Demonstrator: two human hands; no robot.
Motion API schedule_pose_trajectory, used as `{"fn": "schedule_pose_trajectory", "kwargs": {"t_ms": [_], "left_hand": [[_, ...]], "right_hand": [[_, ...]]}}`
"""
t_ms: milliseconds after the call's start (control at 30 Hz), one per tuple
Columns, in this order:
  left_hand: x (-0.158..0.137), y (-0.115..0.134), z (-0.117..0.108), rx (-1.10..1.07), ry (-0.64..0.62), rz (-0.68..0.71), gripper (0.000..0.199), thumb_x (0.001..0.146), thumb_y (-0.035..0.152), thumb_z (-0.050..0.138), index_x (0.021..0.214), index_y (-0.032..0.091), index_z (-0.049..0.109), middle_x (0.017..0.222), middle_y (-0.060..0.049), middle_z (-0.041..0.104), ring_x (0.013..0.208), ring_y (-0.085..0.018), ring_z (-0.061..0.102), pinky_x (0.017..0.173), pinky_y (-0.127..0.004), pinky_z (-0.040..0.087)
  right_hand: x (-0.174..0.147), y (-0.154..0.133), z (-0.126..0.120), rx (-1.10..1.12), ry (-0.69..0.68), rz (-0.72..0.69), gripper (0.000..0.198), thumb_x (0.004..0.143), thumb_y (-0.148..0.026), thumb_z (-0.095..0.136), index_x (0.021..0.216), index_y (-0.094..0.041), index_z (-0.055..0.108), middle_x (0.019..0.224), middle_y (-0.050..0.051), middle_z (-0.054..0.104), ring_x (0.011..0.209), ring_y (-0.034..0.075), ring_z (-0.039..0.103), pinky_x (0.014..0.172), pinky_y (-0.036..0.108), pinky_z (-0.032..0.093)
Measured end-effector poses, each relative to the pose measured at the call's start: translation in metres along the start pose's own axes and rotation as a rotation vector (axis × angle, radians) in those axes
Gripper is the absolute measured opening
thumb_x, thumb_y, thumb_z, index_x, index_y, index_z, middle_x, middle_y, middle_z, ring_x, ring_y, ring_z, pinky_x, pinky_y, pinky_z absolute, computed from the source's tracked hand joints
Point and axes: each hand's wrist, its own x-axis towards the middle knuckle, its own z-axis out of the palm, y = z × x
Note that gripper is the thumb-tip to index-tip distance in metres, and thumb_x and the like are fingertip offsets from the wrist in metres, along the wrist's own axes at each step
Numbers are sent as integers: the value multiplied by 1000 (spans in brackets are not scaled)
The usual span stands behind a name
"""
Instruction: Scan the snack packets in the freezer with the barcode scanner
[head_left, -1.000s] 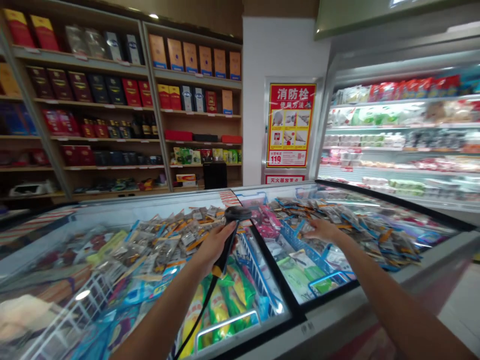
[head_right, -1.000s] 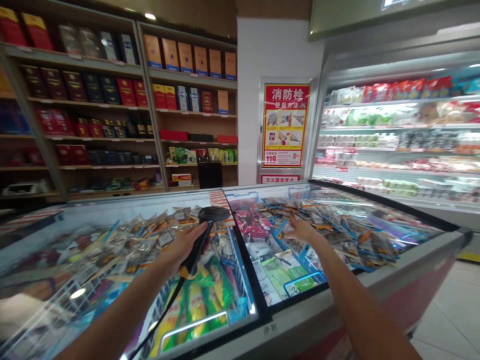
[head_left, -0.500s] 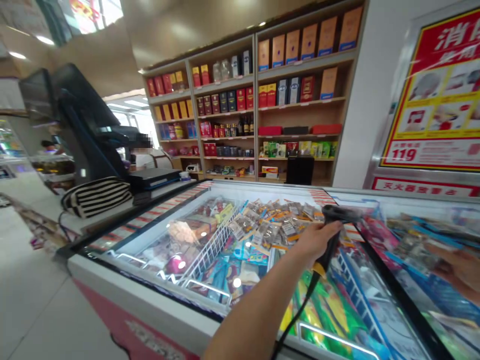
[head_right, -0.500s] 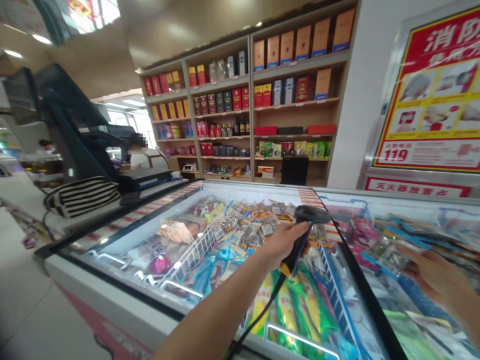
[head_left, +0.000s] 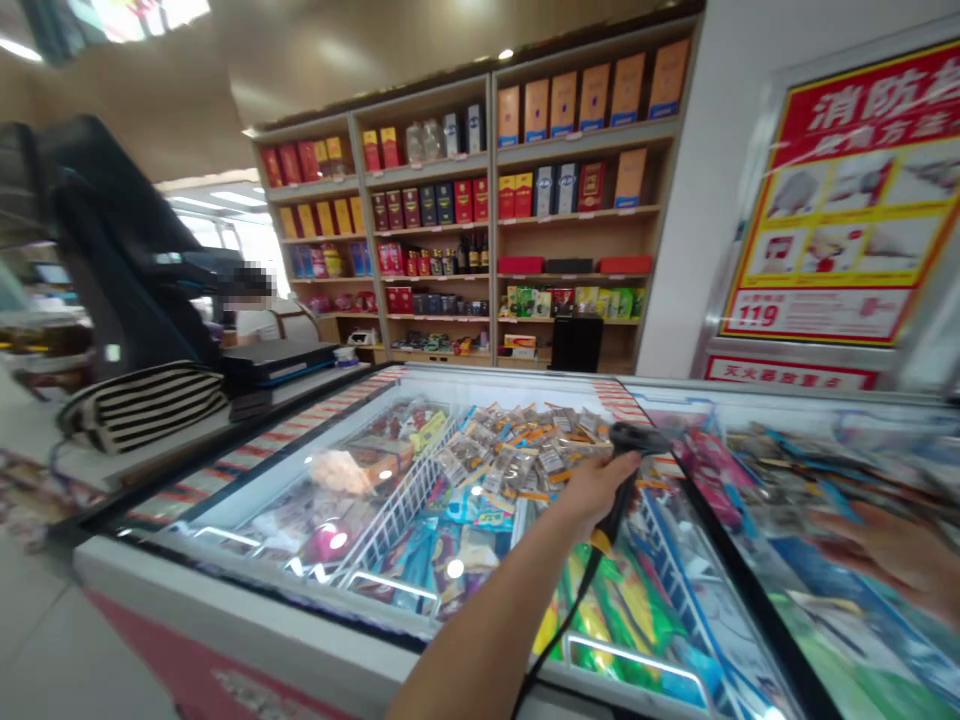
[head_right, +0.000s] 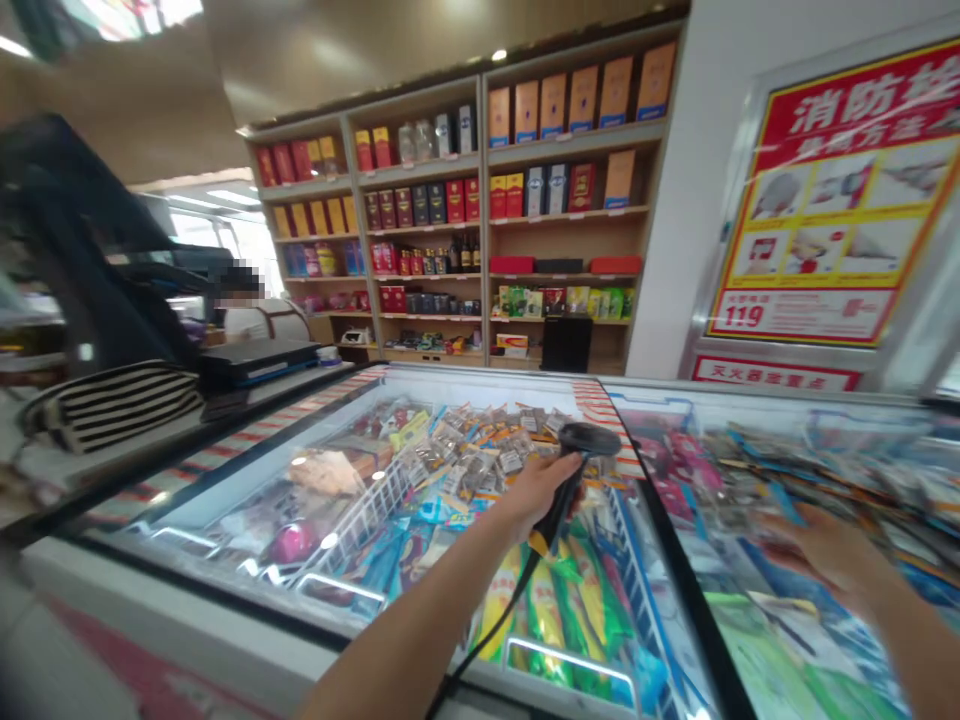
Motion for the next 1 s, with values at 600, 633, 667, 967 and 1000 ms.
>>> {"fn": "schedule_pose_trajectory", "kwargs": {"t_ms": [600, 633, 667, 967, 1000], "left_hand": [[-13, 9, 2, -11, -175, -63, 34, 71, 46, 50, 74, 12, 52, 53, -1, 56, 44, -8, 48, 43, -18, 36], [-13, 10, 2, -12, -172, -64, 34, 71, 46, 50, 74, 12, 53, 53, -1, 56, 44, -8, 48, 43, -18, 36], [-13, 10, 3, -12, -166, -66, 34, 70, 45, 51, 75, 12, 53, 53, -1, 56, 44, -8, 48, 43, -18, 37], [-10, 6, -1, 10, -147, -82, 34, 70, 46, 51, 71, 12, 54, 55, -2, 56, 46, -8, 49, 44, -18, 38], [-10, 6, -1, 16, -151, -84, 35, 71, 46, 50, 70, 12, 54, 55, -2, 56, 46, -8, 49, 44, -18, 38]], "right_hand": [[-13, -25, 28, 961, 191, 218, 33, 48, 1, 55, 71, -22, 55, 56, -6, 62, 59, 13, 60, 57, 28, 52], [-13, -26, 29, 962, 185, 216, 32, 48, 1, 55, 71, -22, 55, 57, -6, 62, 60, 13, 60, 58, 29, 52], [-13, -26, 29, 960, 178, 217, 31, 48, 1, 56, 70, -22, 55, 58, -6, 62, 60, 13, 60, 59, 29, 52], [-14, -25, 28, 906, 109, 194, 21, 47, -3, 59, 59, -19, 51, 57, -5, 61, 63, 13, 60, 66, 34, 51], [-14, -24, 27, 890, 104, 182, 20, 48, -4, 59, 58, -19, 51, 57, -5, 61, 64, 14, 60, 67, 35, 51]]}}
